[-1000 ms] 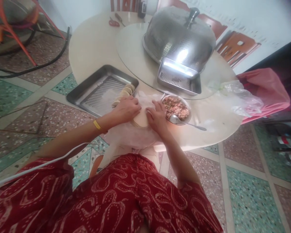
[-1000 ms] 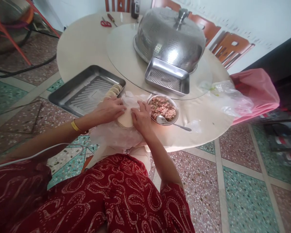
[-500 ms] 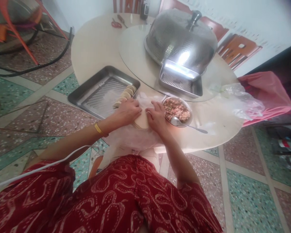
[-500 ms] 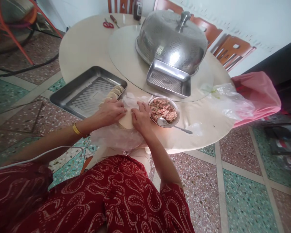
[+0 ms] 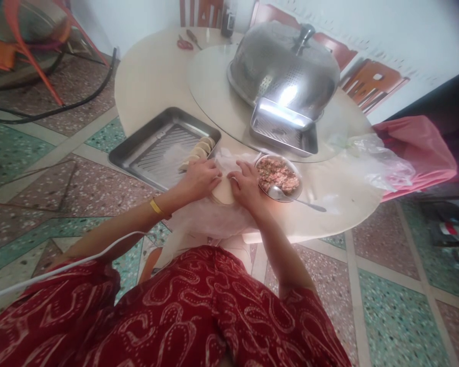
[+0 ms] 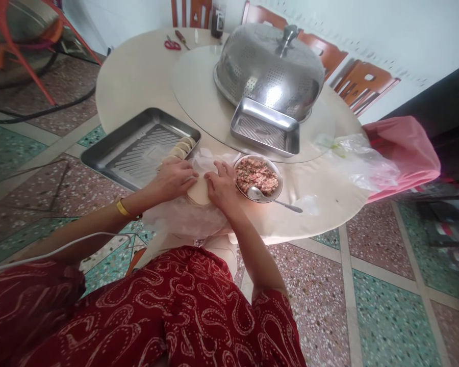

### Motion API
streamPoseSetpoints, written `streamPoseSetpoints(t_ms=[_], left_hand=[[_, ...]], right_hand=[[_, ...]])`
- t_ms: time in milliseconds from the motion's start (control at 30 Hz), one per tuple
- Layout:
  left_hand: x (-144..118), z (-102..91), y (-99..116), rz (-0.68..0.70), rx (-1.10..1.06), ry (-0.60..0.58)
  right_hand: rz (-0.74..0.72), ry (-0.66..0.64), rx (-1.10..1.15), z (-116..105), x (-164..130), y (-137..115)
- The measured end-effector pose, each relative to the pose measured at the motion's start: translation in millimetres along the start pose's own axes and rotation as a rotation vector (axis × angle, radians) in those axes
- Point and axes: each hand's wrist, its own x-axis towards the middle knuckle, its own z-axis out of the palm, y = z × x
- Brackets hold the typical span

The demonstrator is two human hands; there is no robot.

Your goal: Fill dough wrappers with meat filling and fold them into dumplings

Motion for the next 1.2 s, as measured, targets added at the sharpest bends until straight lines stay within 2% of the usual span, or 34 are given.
streamPoseSetpoints(t_ms=[433,733,967,1200], left_hand=[[-8,2.4,4,-0.008,0.053,0.081],[-6,-5.3,8,-0.021,0.075,0.016],[-5,3.0,-4,-0.025,0.092,0.002],[-7,4.7,-3,-0.038,0.076,0.056]], right_hand=[[-0.043,-0.121,-0.039,-2,12,-2],[-0.054,-0.126,-0.044,-4,9,-1],[-0.093,-0.214,-0.094,-8,14,-5],[-0.100,-0.133,-0.061,-8,8,-1]])
